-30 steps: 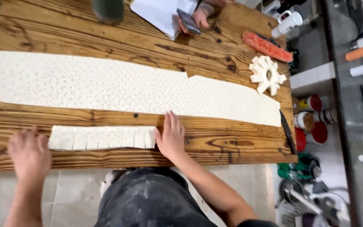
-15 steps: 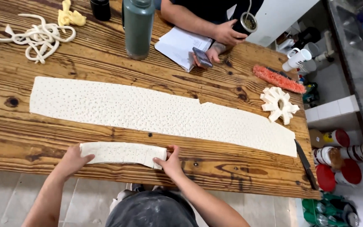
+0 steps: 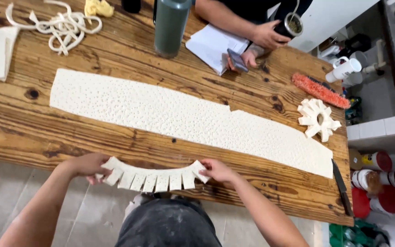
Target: Shaping and arranging dough strips into a circular decorative pattern on a wooden table
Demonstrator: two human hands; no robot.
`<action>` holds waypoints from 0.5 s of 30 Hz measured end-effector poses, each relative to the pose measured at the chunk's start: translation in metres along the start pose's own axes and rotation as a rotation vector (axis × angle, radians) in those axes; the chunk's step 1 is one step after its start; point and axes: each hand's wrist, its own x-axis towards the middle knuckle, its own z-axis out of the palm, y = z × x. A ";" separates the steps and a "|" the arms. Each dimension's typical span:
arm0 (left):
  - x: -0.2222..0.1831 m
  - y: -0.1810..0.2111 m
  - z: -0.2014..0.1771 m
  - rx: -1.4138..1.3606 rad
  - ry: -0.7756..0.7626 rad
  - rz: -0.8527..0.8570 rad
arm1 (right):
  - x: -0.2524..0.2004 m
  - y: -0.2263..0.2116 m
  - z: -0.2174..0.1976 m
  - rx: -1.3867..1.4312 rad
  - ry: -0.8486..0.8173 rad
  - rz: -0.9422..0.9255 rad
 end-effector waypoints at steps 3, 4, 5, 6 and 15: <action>0.072 0.014 -0.001 0.560 0.093 0.015 | 0.028 -0.020 -0.017 -0.649 -0.011 -0.025; 0.097 0.014 0.001 0.818 0.236 0.073 | 0.035 -0.023 -0.016 -0.791 0.032 -0.148; 0.122 0.012 0.005 1.073 0.381 0.139 | 0.042 -0.026 -0.014 -0.931 0.072 -0.272; 0.111 0.028 0.023 1.059 0.357 0.128 | 0.045 -0.034 -0.008 -0.929 0.052 -0.250; 0.119 0.070 0.060 1.319 0.578 0.957 | 0.073 -0.080 0.035 -1.235 -0.022 -0.571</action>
